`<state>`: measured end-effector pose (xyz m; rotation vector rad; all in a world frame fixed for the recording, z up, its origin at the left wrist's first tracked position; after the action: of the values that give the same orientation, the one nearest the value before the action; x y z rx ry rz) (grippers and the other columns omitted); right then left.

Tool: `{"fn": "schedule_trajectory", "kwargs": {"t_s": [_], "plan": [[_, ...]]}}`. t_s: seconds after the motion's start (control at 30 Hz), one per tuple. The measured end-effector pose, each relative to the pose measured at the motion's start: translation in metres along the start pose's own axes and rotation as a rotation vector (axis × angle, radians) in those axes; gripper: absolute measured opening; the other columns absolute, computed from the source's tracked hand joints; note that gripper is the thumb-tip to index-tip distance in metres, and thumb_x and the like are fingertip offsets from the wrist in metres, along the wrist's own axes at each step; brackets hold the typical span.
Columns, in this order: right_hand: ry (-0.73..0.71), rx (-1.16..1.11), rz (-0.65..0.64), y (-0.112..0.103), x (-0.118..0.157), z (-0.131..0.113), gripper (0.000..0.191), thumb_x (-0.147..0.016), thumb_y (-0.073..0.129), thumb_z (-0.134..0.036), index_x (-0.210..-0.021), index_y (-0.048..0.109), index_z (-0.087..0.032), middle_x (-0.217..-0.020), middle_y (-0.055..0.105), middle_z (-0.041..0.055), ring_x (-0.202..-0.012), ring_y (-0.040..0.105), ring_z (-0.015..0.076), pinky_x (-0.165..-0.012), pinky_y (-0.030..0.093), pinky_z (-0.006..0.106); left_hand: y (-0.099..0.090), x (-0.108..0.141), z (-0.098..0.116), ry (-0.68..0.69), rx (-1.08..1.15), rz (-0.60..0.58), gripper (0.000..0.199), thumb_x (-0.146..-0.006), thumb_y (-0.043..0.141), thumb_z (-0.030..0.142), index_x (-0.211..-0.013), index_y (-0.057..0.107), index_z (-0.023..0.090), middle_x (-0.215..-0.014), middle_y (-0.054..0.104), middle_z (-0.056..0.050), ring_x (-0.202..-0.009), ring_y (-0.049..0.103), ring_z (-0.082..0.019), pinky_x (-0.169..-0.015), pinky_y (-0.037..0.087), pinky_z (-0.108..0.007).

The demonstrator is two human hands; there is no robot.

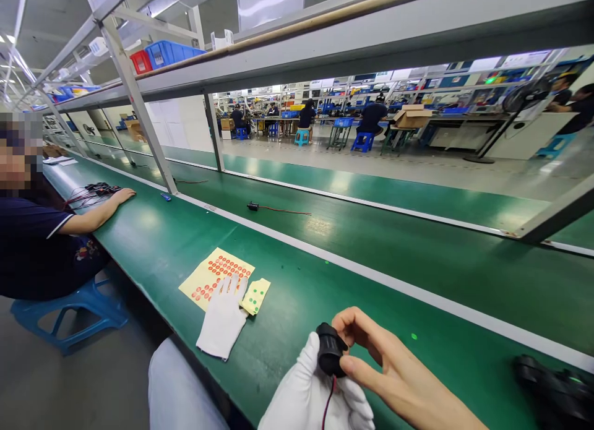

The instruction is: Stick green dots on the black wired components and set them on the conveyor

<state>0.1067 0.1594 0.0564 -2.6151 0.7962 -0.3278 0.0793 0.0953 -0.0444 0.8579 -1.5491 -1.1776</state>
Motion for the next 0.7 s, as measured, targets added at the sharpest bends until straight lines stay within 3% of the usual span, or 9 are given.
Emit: {"fn": "schedule_trajectory", "kwargs": {"t_s": [0.1,0.2,0.27,0.33,0.43,0.5,0.7], "plan": [[-0.004,-0.054,-0.012,0.003,-0.001,0.002,0.032,-0.095,0.051,-0.054,-0.097,0.049,-0.022,-0.094,0.052,0.0027,-0.089,0.051,0.0192,-0.079,0.042,0.031,0.002,0.001,-0.007,-0.038,0.029,0.016,0.062,-0.061,0.092,0.05,-0.103,0.061,0.016,-0.075,0.064,0.001,-0.07,0.064,-0.014,-0.079,0.05,-0.03],[-0.048,-0.062,0.002,0.001,0.0,0.0,0.028,-0.096,0.052,-0.05,-0.098,0.051,-0.022,-0.094,0.054,0.003,-0.088,0.053,0.0189,-0.079,0.045,0.031,0.008,0.004,-0.001,0.041,-0.186,0.025,0.068,-0.062,0.084,0.067,-0.098,0.064,0.012,-0.067,0.062,-0.002,-0.061,0.062,-0.016,-0.069,0.05,-0.031],[-0.149,-0.031,-0.009,-0.002,0.004,-0.007,0.021,-0.095,0.055,-0.04,-0.107,0.053,-0.024,-0.103,0.057,0.0044,-0.097,0.057,0.0199,-0.087,0.048,0.031,0.019,0.012,0.011,0.159,-0.424,0.001,0.073,-0.068,0.075,0.075,-0.098,0.067,0.009,-0.067,0.061,-0.003,-0.054,0.059,-0.014,-0.06,0.048,-0.029],[-0.279,0.037,-0.04,-0.003,0.009,-0.018,0.03,-0.091,0.061,-0.028,-0.12,0.054,-0.028,-0.121,0.058,0.0059,-0.114,0.058,0.0214,-0.099,0.048,0.032,0.031,0.024,0.028,0.304,-0.724,0.028,0.063,-0.072,0.076,0.067,-0.096,0.07,0.009,-0.072,0.064,-0.005,-0.055,0.059,-0.013,-0.058,0.047,-0.026],[-0.426,0.138,-0.022,-0.008,0.018,-0.033,0.051,-0.086,0.068,-0.021,-0.132,0.051,-0.036,-0.137,0.053,0.0041,-0.129,0.054,0.0215,-0.105,0.048,0.029,0.047,0.047,0.056,0.576,-1.208,0.189,0.032,-0.064,0.082,0.021,-0.095,0.074,0.017,-0.091,0.071,-0.003,-0.082,0.066,-0.016,-0.076,0.05,-0.024],[-0.462,0.157,0.022,-0.012,0.021,-0.039,0.059,-0.084,0.072,-0.019,-0.134,0.048,-0.04,-0.133,0.056,0.0017,-0.124,0.057,0.0191,-0.101,0.051,0.025,0.058,0.06,0.067,0.757,-1.428,0.241,0.043,-0.059,0.077,0.005,-0.098,0.075,0.023,-0.101,0.072,0.001,-0.096,0.065,-0.016,-0.088,0.047,-0.023],[-0.47,0.209,0.018,-0.006,0.025,-0.043,0.068,-0.084,0.077,-0.023,-0.14,0.044,-0.041,-0.119,0.058,0.0012,-0.106,0.063,0.0144,-0.094,0.053,0.02,0.074,0.073,0.063,1.111,-1.735,0.117,0.04,-0.078,0.082,0.03,-0.115,0.07,0.04,-0.102,0.071,0.007,-0.091,0.062,-0.015,-0.084,0.047,-0.025]]}}
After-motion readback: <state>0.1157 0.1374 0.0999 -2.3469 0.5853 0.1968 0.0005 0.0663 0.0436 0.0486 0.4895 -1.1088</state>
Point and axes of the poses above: each hand's wrist, its own x-axis away from the middle knuckle, its own y-axis out of the palm, z = x × y, the point moved 8 cm from there along -x, towards the middle knuckle
